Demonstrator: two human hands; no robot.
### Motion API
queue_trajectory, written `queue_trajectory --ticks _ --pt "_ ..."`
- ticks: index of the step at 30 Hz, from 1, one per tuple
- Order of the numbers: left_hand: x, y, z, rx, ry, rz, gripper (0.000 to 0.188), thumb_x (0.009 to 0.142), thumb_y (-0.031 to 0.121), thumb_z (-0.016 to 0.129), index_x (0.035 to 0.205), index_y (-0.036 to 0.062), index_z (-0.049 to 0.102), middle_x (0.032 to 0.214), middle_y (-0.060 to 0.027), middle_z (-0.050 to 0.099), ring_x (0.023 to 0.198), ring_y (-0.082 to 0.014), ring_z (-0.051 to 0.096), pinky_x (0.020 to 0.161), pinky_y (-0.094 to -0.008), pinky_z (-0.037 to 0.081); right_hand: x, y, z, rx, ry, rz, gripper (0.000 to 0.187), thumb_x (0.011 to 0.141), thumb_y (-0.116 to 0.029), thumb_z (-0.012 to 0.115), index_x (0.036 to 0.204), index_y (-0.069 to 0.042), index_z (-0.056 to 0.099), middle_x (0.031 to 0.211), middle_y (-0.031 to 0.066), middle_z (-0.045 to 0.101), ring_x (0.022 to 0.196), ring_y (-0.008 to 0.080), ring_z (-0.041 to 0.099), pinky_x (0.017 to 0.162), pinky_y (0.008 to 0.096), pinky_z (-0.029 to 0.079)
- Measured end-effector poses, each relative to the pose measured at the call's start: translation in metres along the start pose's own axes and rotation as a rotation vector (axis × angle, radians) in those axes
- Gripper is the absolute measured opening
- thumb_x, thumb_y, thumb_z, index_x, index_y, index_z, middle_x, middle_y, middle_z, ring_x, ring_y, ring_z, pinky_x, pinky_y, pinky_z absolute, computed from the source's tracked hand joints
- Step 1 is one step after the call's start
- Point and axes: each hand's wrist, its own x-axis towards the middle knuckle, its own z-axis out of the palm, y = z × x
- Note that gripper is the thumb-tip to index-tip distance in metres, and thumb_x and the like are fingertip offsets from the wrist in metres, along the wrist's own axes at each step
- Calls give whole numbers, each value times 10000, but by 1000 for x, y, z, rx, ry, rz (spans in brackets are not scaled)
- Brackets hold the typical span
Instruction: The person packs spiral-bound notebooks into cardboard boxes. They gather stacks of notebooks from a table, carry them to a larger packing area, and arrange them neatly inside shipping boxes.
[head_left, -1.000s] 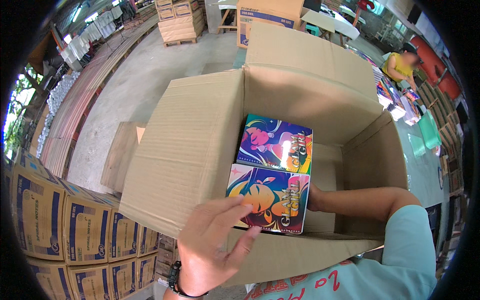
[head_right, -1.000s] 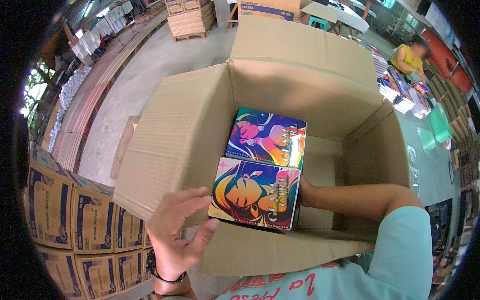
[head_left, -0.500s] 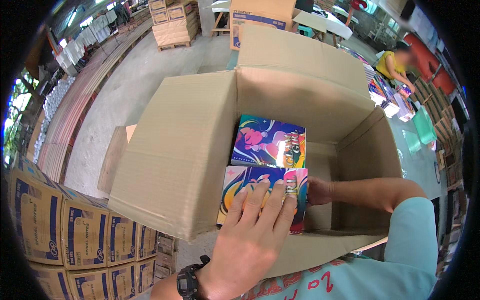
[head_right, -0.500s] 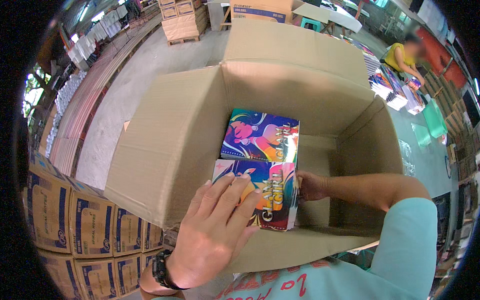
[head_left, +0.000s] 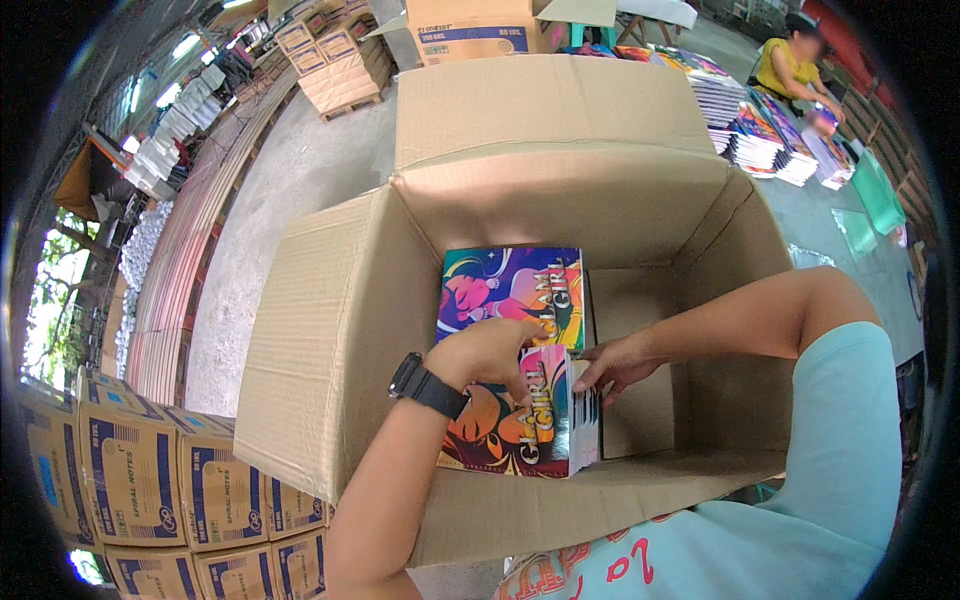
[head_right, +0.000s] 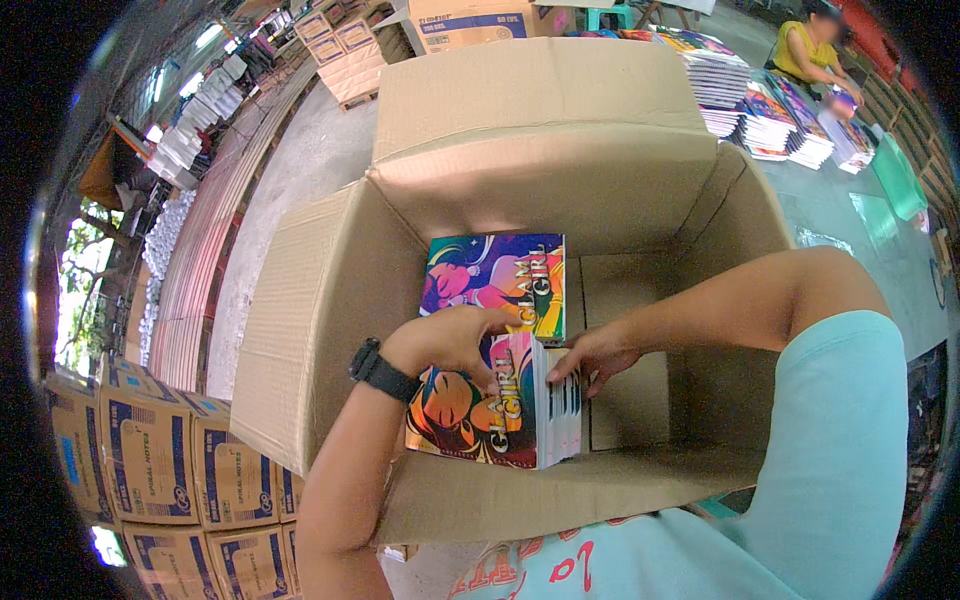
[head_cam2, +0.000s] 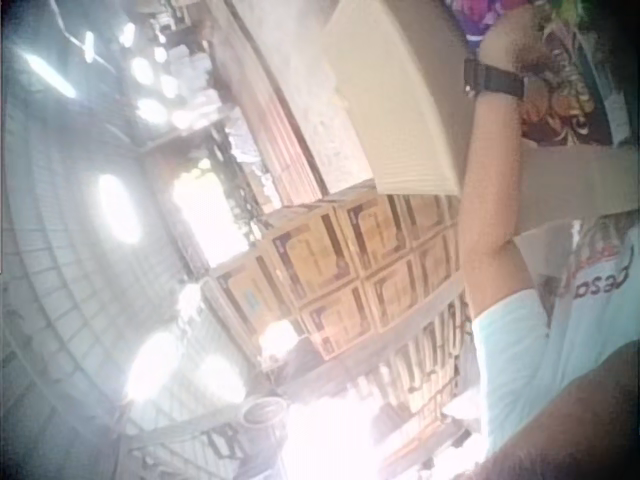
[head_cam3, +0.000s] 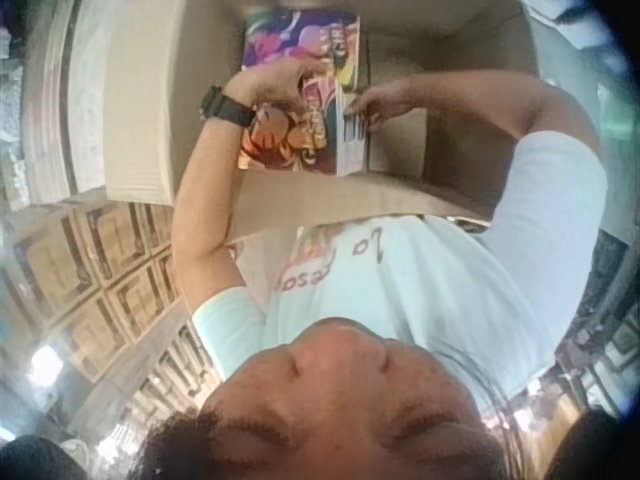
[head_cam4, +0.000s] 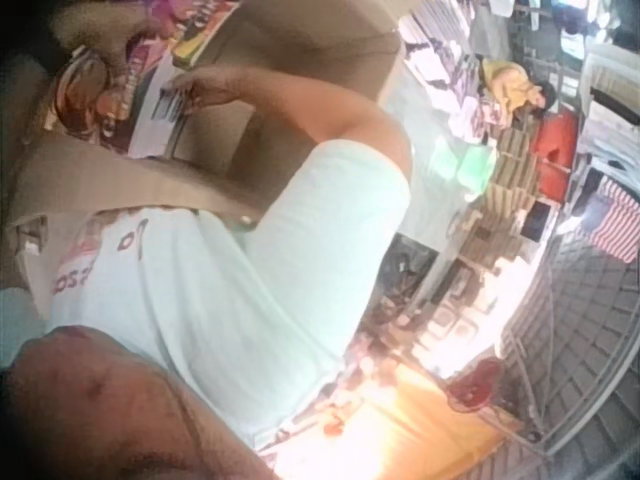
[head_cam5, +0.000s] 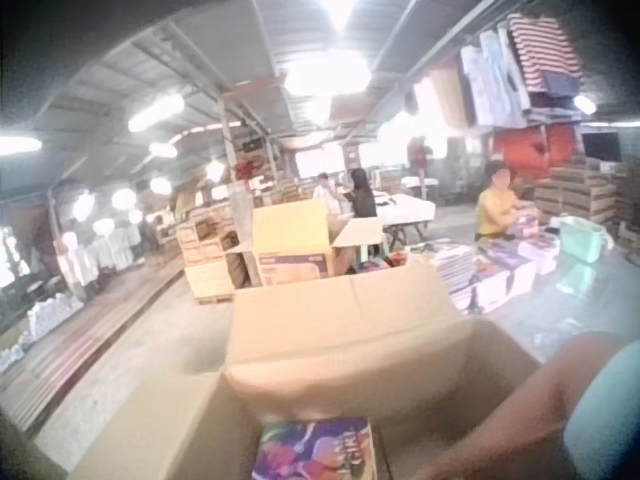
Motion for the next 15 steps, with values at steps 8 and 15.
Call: queue_trajectory --ticks 8,15 --pt "24 1 12 138 -100 -101 773 404 297 857 1067 14 576 1024 -169 613 995 -289 567 846 -360 426 -11 5 8 -45 185 -36 901 668 -367 776 1321 -40 248 1042 85 580 967 205 536 813 358 428" --pt "18 -5 10 147 -18 0 760 416 417 841 992 -7 585 999 -189 595 969 -328 552 817 -371 428 1 9 -16 -211 247 -101 613 620 -506 766 983 -42 595 809 69 630 655 171 594 559 275 458"
